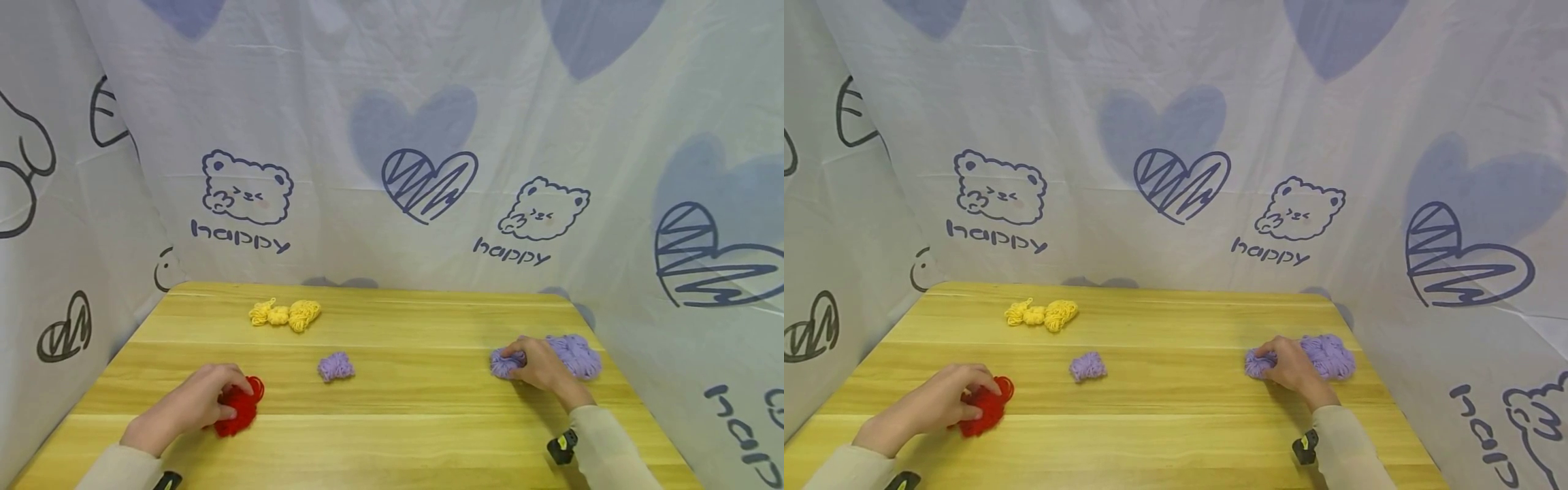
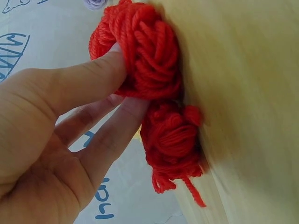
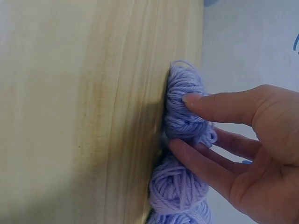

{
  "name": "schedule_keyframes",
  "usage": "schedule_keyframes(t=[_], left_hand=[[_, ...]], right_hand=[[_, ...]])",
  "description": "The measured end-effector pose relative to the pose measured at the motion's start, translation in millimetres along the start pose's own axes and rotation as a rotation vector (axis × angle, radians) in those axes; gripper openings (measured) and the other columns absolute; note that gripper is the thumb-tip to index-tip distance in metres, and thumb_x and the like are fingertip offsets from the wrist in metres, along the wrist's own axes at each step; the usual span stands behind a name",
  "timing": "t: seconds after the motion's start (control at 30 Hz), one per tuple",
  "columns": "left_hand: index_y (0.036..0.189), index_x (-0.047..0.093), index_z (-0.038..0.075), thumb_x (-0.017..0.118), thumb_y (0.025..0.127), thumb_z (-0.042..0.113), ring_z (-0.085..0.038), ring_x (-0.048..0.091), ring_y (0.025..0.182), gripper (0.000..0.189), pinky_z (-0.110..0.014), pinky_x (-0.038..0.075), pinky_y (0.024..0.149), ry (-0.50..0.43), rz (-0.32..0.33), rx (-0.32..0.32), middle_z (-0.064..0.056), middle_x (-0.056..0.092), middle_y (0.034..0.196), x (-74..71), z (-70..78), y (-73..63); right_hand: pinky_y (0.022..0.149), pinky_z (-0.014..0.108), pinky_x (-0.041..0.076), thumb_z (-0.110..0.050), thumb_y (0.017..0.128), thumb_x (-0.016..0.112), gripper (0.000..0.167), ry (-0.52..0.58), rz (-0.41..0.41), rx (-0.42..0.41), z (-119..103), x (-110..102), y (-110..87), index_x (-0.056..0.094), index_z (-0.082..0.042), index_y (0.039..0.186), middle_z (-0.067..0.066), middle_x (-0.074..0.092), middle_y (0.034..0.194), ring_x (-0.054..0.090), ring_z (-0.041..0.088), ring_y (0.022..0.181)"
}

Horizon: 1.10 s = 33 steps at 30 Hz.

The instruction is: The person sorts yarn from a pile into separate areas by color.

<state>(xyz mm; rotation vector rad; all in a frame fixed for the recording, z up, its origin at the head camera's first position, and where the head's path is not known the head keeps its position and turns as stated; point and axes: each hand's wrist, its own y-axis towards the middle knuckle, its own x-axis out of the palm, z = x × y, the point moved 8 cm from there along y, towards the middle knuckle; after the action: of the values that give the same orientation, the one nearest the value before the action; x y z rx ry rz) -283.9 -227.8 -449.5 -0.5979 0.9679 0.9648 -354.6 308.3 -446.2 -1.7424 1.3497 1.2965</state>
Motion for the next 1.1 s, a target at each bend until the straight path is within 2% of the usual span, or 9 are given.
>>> schedule_keyframes(t=[0.47,0.67,0.87,0.97,1.1], left_hand=[[0.100,0.079,0.014,0.088,0.075,0.002,-0.012,0.063,0.086,0.029,-0.030,0.057,0.072,0.014,0.011,0.019,0.001,0.071,0.099,-1.2,-0.2,-0.7],[0.100,0.080,0.015,0.088,0.076,0.003,-0.012,0.064,0.086,0.028,-0.030,0.057,0.072,0.012,0.007,0.027,0.001,0.071,0.100,-1.1,-0.4,-0.5],[0.099,0.080,0.016,0.088,0.076,0.003,-0.010,0.063,0.085,0.028,-0.028,0.056,0.072,0.012,0.005,0.021,0.003,0.070,0.099,0.9,-0.8,-0.3],[0.099,0.080,0.015,0.088,0.075,0.003,-0.010,0.063,0.085,0.028,-0.028,0.056,0.071,0.012,0.006,0.027,0.003,0.070,0.099,0.5,-0.5,-0.1],[0.100,0.080,0.014,0.088,0.075,0.002,-0.011,0.064,0.085,0.029,-0.030,0.057,0.071,0.008,0.005,0.032,0.002,0.070,0.098,-0.5,-0.9,0.8]], right_hand=[[0.098,0.058,0.054,0.000,0.075,0.084,0.028,-0.012,-0.044,0.045,-4,-6,2.0,0.080,-0.002,0.103,0.017,0.077,0.110,0.069,0.041,0.109],[0.096,0.059,0.055,0.002,0.075,0.081,0.028,-0.080,-0.020,0.020,-12,-19,5.5,0.078,0.001,0.103,0.020,0.076,0.110,0.069,0.044,0.109],[0.090,0.057,0.057,-0.003,0.080,0.080,0.027,-0.157,0.016,0.055,-21,-32,12.4,0.079,-0.005,0.107,0.020,0.074,0.119,0.069,0.042,0.108],[0.089,0.055,0.058,-0.009,0.084,0.080,0.026,-0.123,0.006,0.066,-28,-32,16.5,0.079,-0.008,0.110,0.019,0.073,0.124,0.070,0.040,0.105],[0.086,0.051,0.059,-0.012,0.086,0.081,0.027,-0.060,-0.015,0.041,-41,-28,22.8,0.078,-0.009,0.112,0.019,0.072,0.125,0.071,0.037,0.100]])
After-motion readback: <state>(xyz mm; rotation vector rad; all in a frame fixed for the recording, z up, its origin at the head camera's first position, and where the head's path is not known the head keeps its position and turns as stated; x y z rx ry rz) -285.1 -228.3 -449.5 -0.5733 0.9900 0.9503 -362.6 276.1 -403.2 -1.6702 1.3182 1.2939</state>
